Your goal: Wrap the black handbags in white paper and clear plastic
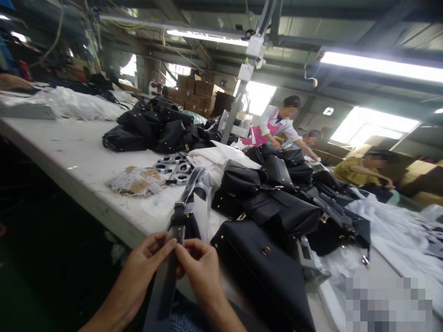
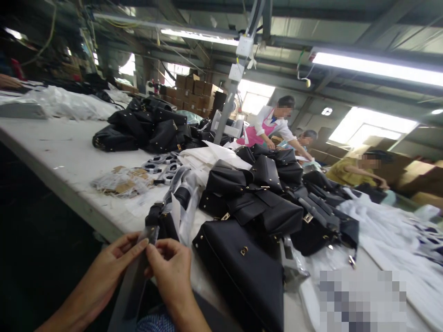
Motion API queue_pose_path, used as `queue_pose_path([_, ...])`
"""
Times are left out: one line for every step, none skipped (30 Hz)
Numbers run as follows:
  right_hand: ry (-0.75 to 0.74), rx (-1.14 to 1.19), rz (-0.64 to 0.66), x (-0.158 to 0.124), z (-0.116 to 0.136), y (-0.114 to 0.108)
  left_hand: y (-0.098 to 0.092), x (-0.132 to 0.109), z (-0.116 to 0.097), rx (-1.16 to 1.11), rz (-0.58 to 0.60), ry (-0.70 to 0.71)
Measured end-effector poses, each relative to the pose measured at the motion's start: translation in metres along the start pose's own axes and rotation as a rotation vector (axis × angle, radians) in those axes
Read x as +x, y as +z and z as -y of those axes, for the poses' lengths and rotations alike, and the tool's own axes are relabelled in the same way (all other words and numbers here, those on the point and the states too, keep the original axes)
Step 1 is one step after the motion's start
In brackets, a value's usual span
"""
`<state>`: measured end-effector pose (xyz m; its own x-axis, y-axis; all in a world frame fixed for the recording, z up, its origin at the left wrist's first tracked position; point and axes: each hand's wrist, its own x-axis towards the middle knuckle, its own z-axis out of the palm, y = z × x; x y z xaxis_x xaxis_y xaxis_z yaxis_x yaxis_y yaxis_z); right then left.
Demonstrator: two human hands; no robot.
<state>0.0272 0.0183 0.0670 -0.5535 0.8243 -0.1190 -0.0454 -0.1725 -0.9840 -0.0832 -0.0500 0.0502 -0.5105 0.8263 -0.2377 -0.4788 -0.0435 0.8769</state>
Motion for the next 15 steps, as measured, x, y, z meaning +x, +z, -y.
queue_pose_path([0.011,0.027,0.022,0.001,0.001,0.003,-0.002,0.001,-0.005,0.018,0.003,-0.006])
queue_pose_path([0.021,0.058,0.044,0.002,0.002,0.006,-0.005,0.002,-0.010,0.033,0.013,-0.013])
queue_pose_path([0.028,0.091,0.065,0.002,0.002,0.010,-0.009,0.003,-0.015,0.040,0.028,-0.020])
queue_pose_path([0.034,0.124,0.081,0.003,0.001,0.014,-0.012,0.004,-0.020,0.045,0.044,-0.022])
queue_pose_path([0.038,0.155,0.091,0.004,-0.001,0.019,-0.016,0.005,-0.023,0.056,0.062,-0.020])
queue_pose_path([0.044,0.182,0.091,0.004,-0.004,0.024,-0.020,0.007,-0.026,0.070,0.078,-0.017])
queue_pose_path([0.054,0.204,0.083,0.005,-0.007,0.028,-0.024,0.008,-0.029,0.080,0.091,-0.020])
queue_pose_path([0.067,0.218,0.074,0.006,-0.011,0.032,-0.028,0.009,-0.030,0.084,0.097,-0.027])
queue_pose_path([0.079,0.221,0.066,0.008,-0.013,0.035,-0.031,0.011,-0.031,0.079,0.099,-0.041])
queue_pose_path([0.087,0.212,0.064,0.009,-0.014,0.037,-0.032,0.011,-0.032,0.067,0.100,-0.057])
queue_pose_path([0.092,0.188,0.072,0.011,-0.014,0.037,-0.033,0.012,-0.033,0.052,0.093,-0.068])
queue_pose_path([0.090,0.149,0.091,0.014,-0.012,0.037,-0.033,0.012,-0.034,0.041,0.076,-0.068])
queue_pose_path([0.075,0.095,0.109,0.016,-0.008,0.035,-0.032,0.012,-0.035,0.036,0.055,-0.061])
queue_pose_path([0.049,0.027,0.123,0.019,-0.003,0.034,-0.031,0.011,-0.036,0.037,0.035,-0.051])
queue_pose_path([0.018,-0.050,0.127,0.022,0.002,0.032,-0.030,0.011,-0.036,0.038,0.017,-0.039])
